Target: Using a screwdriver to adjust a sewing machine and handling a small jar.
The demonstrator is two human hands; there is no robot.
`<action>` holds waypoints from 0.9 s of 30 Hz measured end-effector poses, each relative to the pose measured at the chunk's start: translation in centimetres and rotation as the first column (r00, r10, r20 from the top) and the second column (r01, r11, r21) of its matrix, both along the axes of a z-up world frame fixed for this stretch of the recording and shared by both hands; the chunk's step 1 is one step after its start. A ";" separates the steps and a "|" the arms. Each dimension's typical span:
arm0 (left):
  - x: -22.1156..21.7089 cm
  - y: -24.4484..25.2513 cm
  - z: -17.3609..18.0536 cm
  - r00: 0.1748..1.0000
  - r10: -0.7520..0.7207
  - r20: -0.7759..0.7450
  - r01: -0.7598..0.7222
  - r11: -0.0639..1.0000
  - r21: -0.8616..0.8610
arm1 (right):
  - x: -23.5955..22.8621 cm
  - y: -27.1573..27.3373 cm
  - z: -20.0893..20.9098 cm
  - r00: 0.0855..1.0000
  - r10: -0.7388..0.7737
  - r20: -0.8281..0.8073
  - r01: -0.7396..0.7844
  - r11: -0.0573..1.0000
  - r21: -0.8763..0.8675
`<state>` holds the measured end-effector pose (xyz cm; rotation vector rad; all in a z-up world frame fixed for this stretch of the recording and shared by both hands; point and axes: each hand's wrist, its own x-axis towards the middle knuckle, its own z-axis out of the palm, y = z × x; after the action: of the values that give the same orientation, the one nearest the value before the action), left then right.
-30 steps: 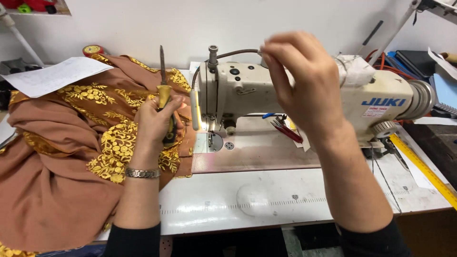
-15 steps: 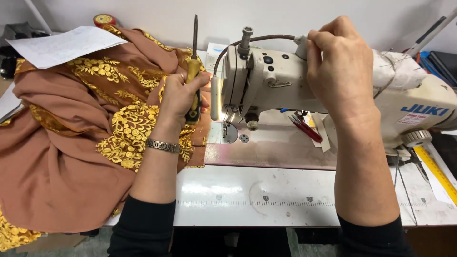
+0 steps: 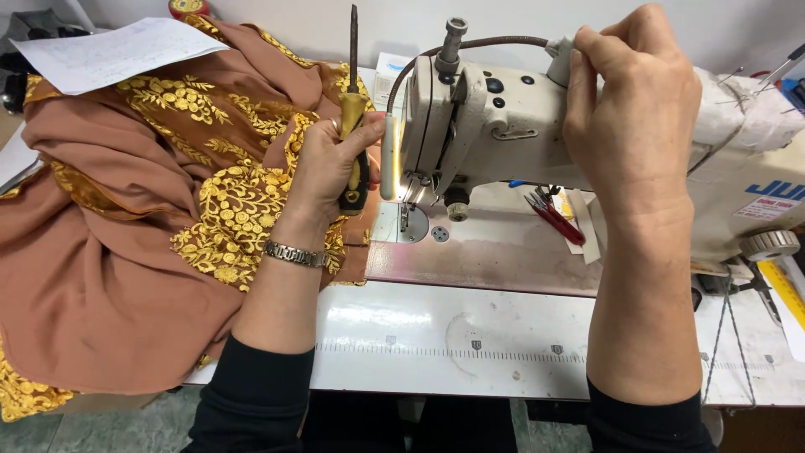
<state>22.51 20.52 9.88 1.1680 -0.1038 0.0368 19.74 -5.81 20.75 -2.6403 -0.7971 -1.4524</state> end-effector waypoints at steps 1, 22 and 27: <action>0.0 0.0 -0.1 1.000 0.001 -0.001 -0.001 1.000 0.002 | 0.1 0.0 -0.1 1.000 0.001 -0.001 -0.001 1.000 0.002; -2.8 0.8 1.8 0.963 0.067 0.261 -0.144 0.948 0.285 | -0.2 0.3 -0.2 0.999 0.054 0.006 -0.054 0.998 0.044; -3.3 0.6 2.1 0.982 0.038 0.187 -0.089 0.958 0.272 | -0.3 0.2 -0.3 0.998 0.061 0.019 -0.061 0.997 0.049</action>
<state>19.22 21.10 11.94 1.4503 -0.2375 0.1911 19.40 -5.58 20.45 -2.5477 -0.8244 -1.4621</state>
